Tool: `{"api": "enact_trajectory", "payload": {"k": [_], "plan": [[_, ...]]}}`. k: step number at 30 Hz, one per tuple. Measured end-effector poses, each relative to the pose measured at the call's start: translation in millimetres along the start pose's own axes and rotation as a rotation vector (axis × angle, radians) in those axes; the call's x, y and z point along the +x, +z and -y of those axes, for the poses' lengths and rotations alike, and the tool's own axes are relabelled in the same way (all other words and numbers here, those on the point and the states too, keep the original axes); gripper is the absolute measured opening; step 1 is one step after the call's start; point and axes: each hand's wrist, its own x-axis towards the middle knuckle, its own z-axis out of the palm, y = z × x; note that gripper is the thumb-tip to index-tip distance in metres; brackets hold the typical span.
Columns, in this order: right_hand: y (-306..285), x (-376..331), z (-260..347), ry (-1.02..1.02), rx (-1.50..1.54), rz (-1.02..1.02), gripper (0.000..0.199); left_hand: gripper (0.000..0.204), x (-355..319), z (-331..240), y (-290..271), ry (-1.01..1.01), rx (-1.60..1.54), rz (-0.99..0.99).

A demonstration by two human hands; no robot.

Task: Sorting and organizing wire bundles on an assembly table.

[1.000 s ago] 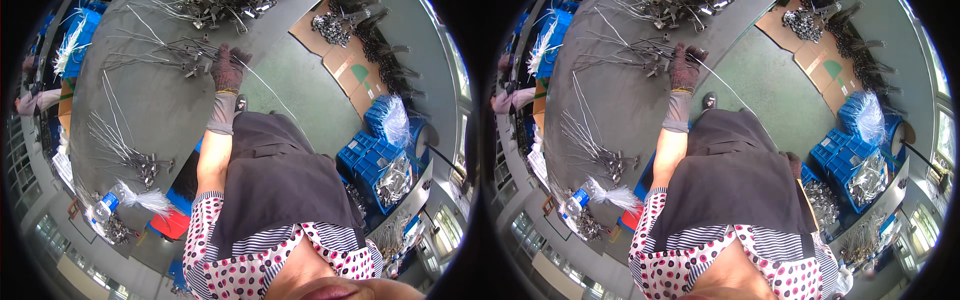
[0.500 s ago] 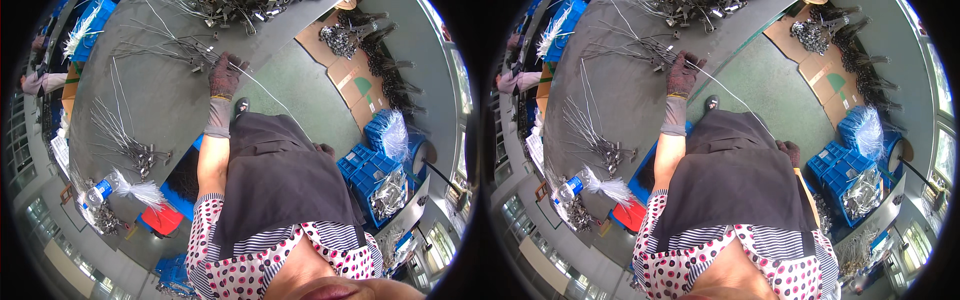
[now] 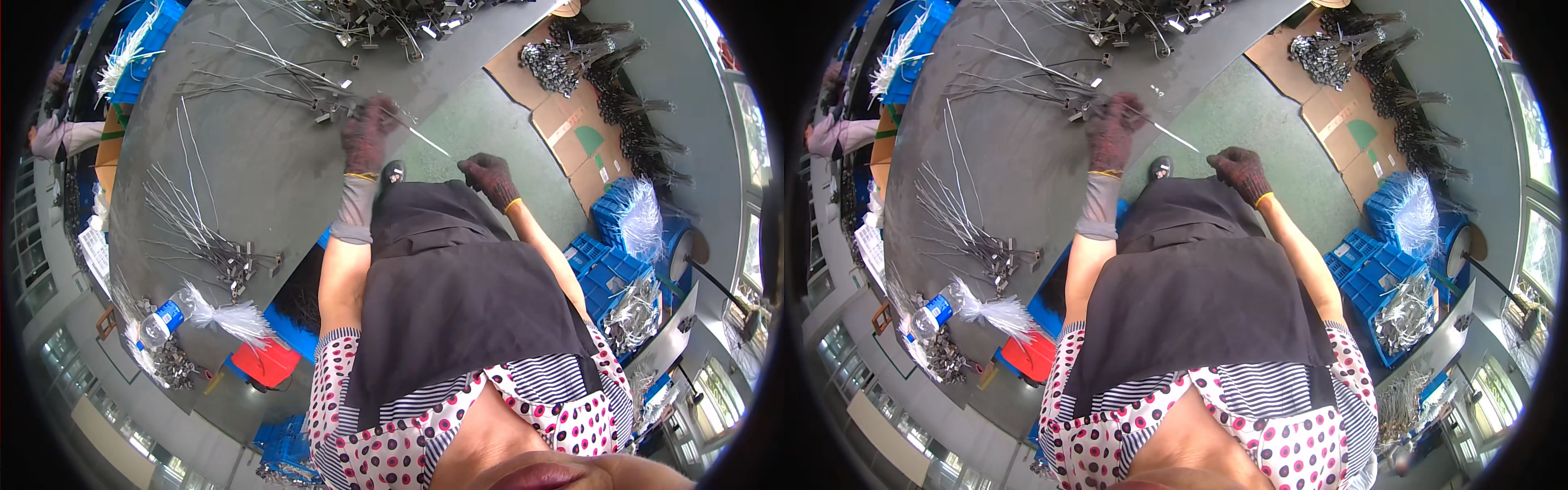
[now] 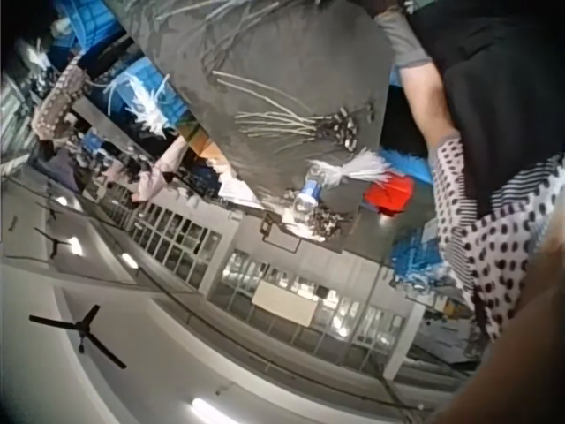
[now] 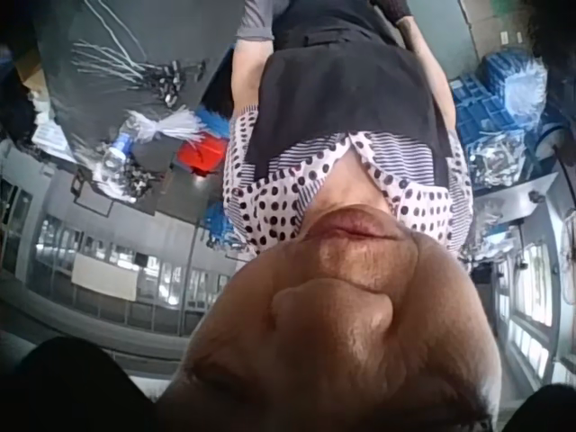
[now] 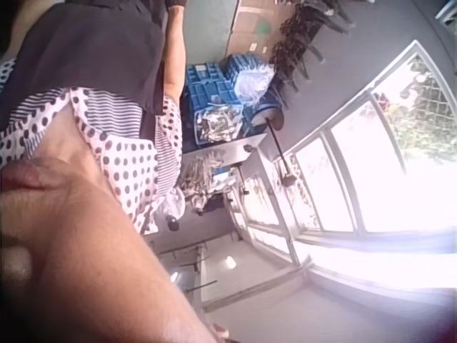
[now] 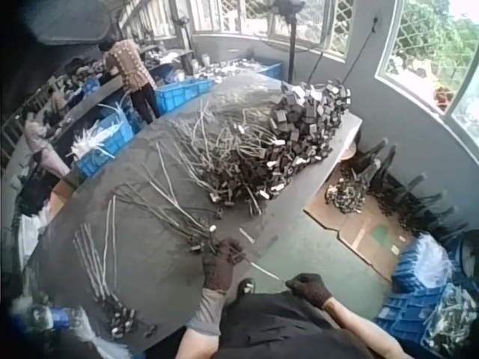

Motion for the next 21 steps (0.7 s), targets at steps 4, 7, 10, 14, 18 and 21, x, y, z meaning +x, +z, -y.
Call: {"api": "enact_trajectory", "payload": {"k": [4,7,10,14,18,21], "plan": [[12,14,12,-0.08,0.002,0.132,0.047,0.022,16,-12,-9,0.143,0.173,-0.225],[38,25,72,-0.282,0.13,0.15,0.063,0.021,0,4,6,0.122,0.601,-0.028],[53,37,131,-0.322,0.138,0.174,0.07,0.026,-6,2,21,0.041,0.393,-0.03],[70,60,153,-0.302,0.12,0.137,0.072,0.025,16,-22,9,0.053,0.404,0.005],[65,82,185,-0.318,-0.552,-0.562,0.071,0.028,33,-49,-13,0.004,0.438,-0.053],[46,127,170,-0.367,-0.596,-0.697,0.062,0.034,49,-54,-31,-0.117,0.233,-0.133]]}}
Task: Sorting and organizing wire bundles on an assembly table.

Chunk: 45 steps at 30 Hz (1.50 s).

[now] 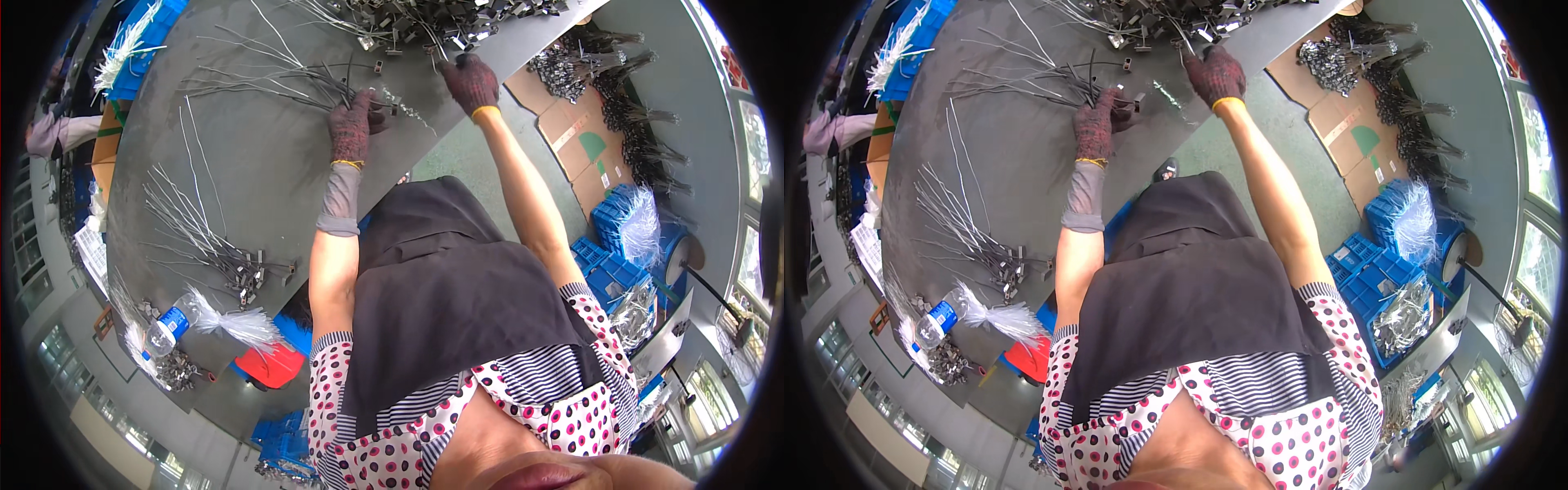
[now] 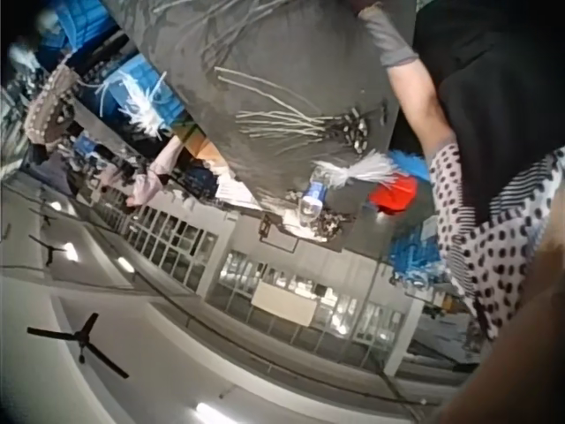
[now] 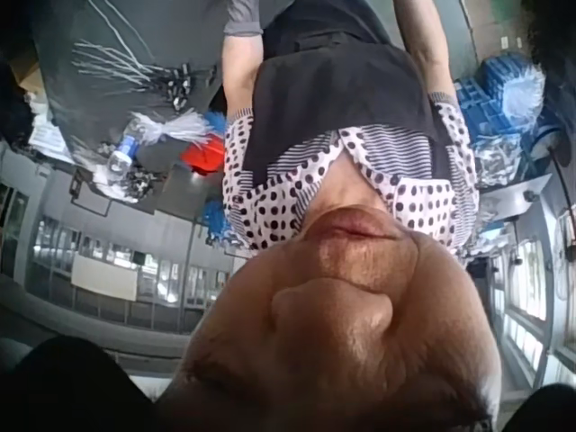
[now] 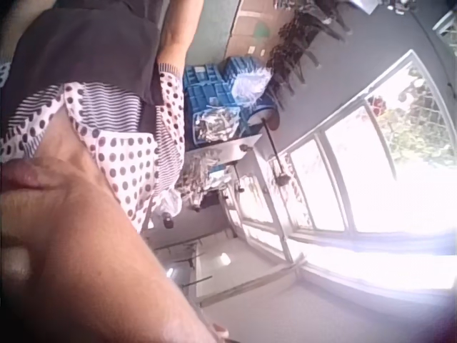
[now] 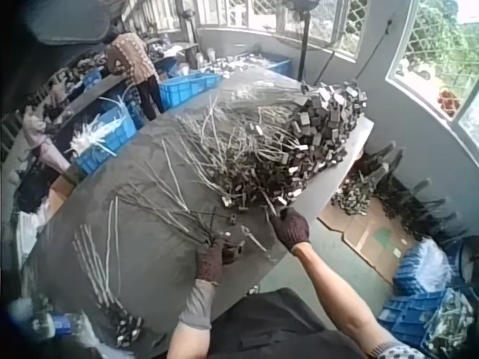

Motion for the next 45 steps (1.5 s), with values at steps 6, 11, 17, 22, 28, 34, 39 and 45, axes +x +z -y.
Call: {"api": "enact_trajectory", "payload": {"k": [6,11,17,22,28,34,39,45], "plan": [[-4,-10,-2,-0.089,0.498,0.119,0.045,0.044,37,19,-66,0.457,1.035,-0.334],[-48,-55,-13,0.087,0.7,0.189,0.025,0.034,4,1,-21,0.012,0.209,-0.05],[-71,-95,-50,-0.362,0.837,0.097,0.009,0.023,4,38,55,-0.136,-0.197,0.281],[-111,-145,-69,-0.183,0.633,0.396,0.013,0.023,18,59,104,-0.209,-0.461,0.431],[-92,-227,-180,-0.127,0.282,0.545,0.022,0.023,14,61,113,-0.276,-0.56,0.392],[-104,-294,-224,0.316,-0.04,0.745,0.034,0.023,19,41,97,-0.242,-0.454,0.375],[-110,-296,-246,0.258,-0.102,0.797,0.034,0.026,36,43,67,-0.106,-0.378,0.191],[-110,-294,-269,0.157,-0.111,0.804,0.034,0.025,7,38,72,0.03,-0.642,0.271]]}}
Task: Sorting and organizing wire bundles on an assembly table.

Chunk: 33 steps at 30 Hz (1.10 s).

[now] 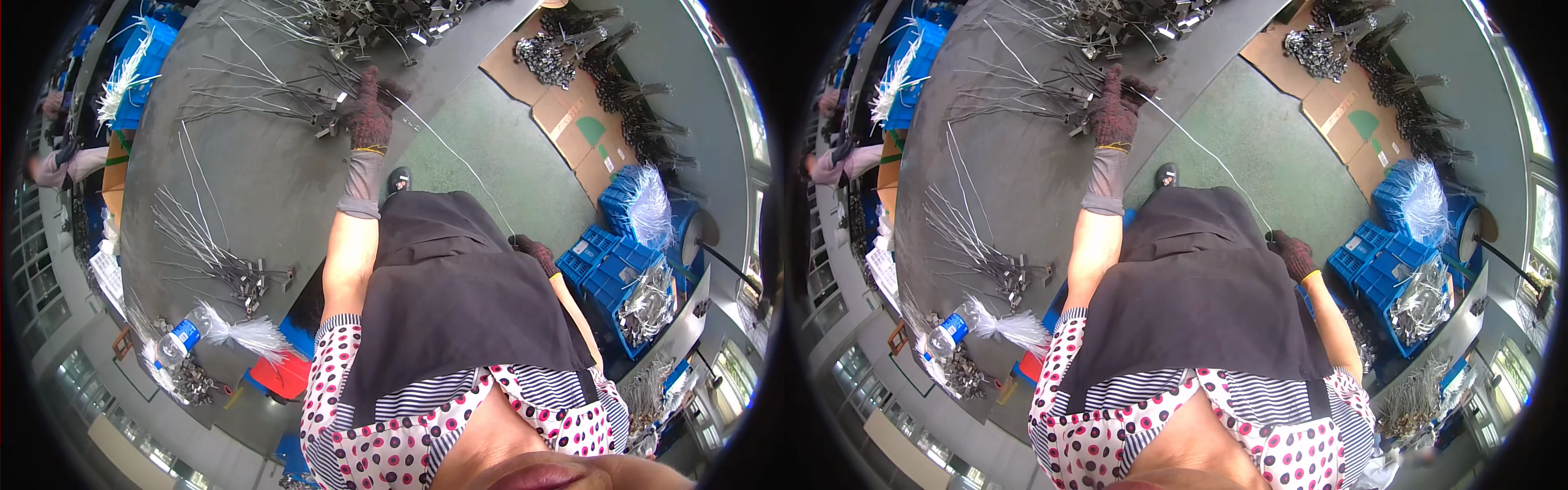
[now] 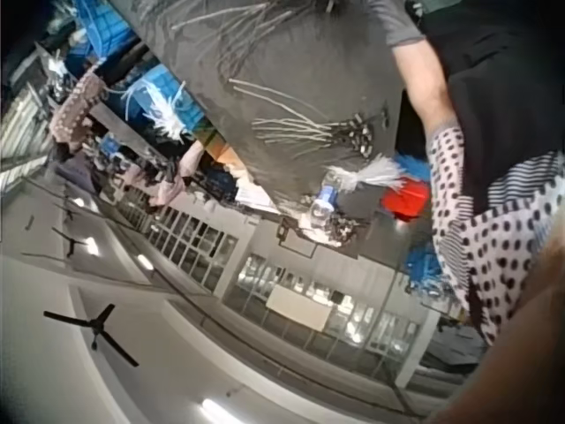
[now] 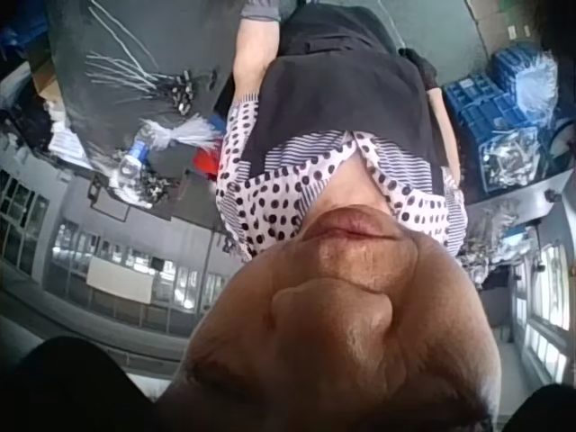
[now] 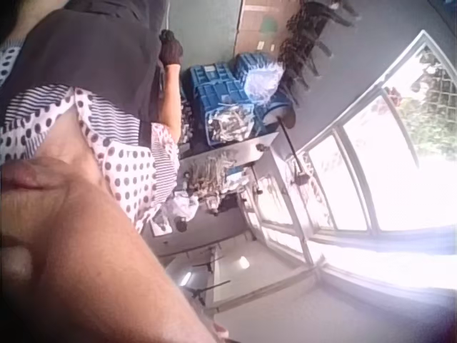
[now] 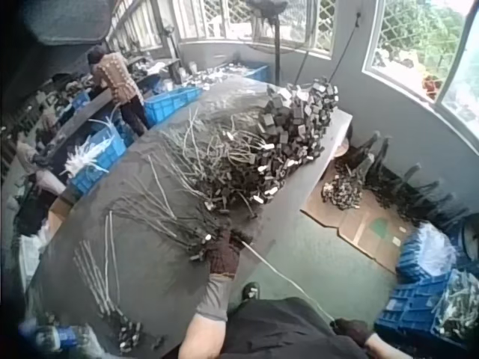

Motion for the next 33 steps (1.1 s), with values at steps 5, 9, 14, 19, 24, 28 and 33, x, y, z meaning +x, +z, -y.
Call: {"api": "enact_trajectory", "payload": {"k": [5,9,14,19,24,28,33], "plan": [[-3,33,23,-0.118,-0.078,-0.102,0.029,0.027,-27,13,-11,-0.028,0.363,0.034],[-6,100,70,-0.333,-0.108,-0.196,0.023,0.027,-58,29,-10,-0.198,0.435,0.013],[-58,94,166,-0.672,-0.149,-0.336,0.012,0.029,-42,6,-27,-0.104,0.339,-0.078],[-69,80,187,-0.878,-0.301,-0.411,0.016,0.025,-31,-29,-15,0.026,0.204,-0.205],[-54,80,186,-0.384,0.737,0.11,0.018,0.021,-28,-55,-17,0.083,0.172,-0.283],[-28,118,155,-0.169,0.627,0.13,0.021,0.023,-21,-96,-32,0.16,0.36,-0.217],[-48,145,179,-0.294,0.755,-0.01,0.025,0.03,-27,-107,-33,0.076,0.712,-0.132]]}}
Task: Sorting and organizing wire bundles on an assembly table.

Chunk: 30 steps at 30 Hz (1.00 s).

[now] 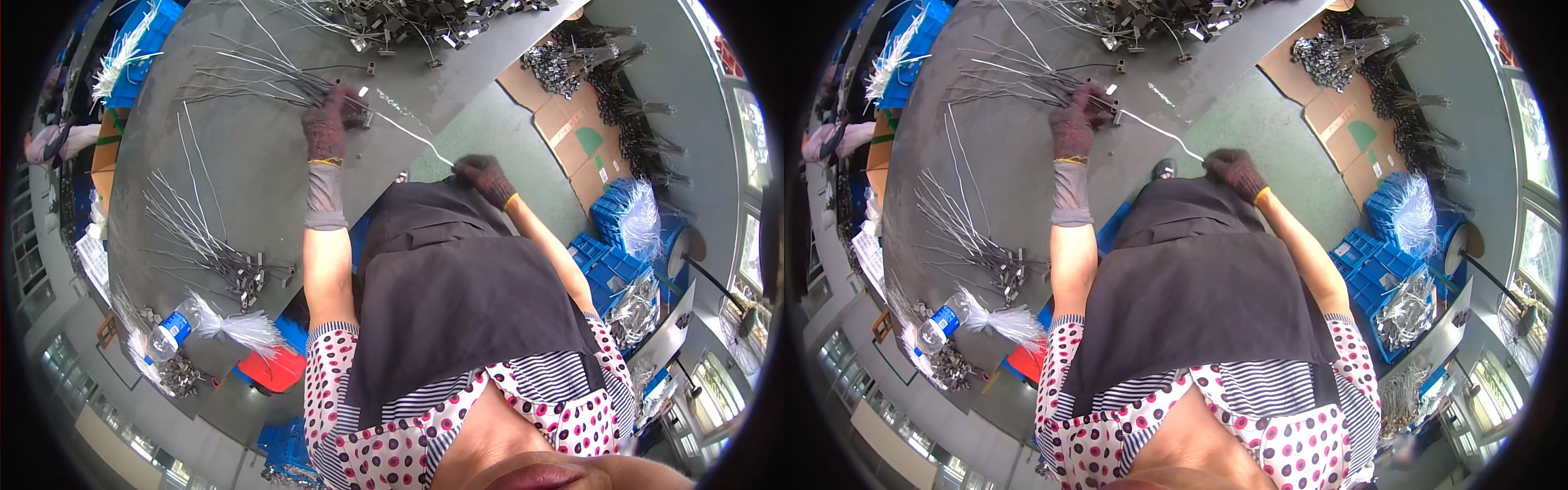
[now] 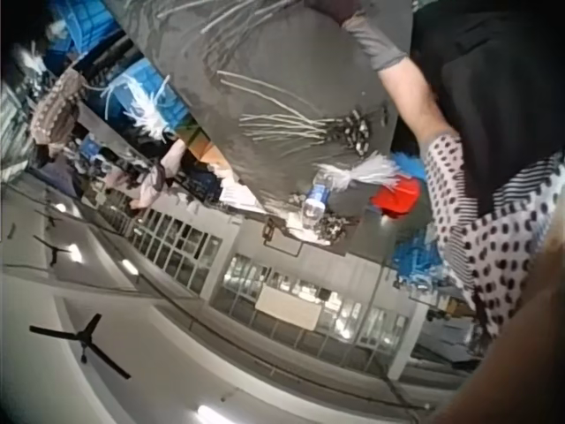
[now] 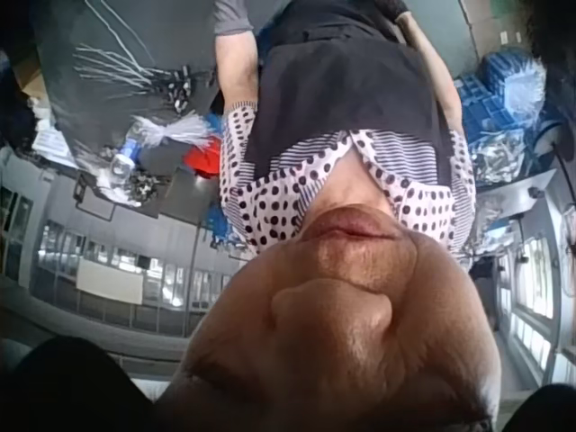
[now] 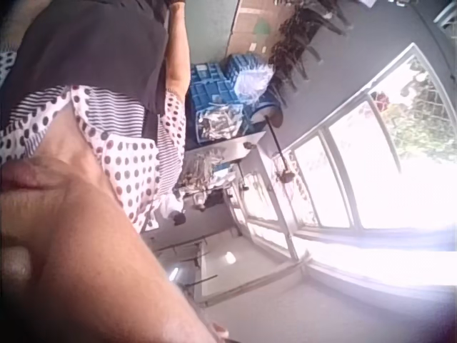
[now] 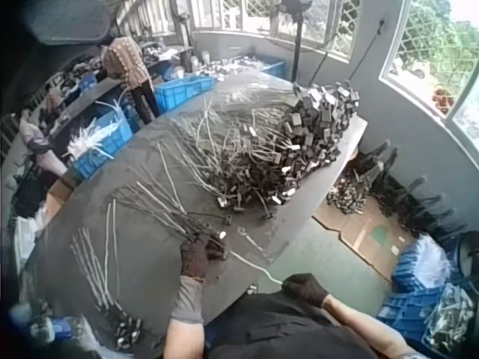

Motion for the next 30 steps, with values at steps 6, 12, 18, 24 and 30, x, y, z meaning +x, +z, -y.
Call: {"api": "enact_trajectory", "payload": {"k": [6,12,18,24,30], "plan": [[36,43,105,-0.11,-0.069,0.091,0.026,0.031,-18,35,38,-0.118,-0.029,0.187],[31,43,116,-0.133,-0.054,0.189,0.023,0.021,10,0,-11,-0.197,-0.314,-0.018],[14,50,98,-0.077,-0.09,0.437,0.023,0.021,51,-28,-59,-0.047,-0.461,-0.23],[40,85,102,-0.448,-0.38,0.307,0.032,0.015,44,2,-4,-0.085,-0.526,-0.178],[48,60,92,-0.334,-0.303,0.154,0.029,0.014,45,-6,12,-0.137,-0.575,-0.263]]}}
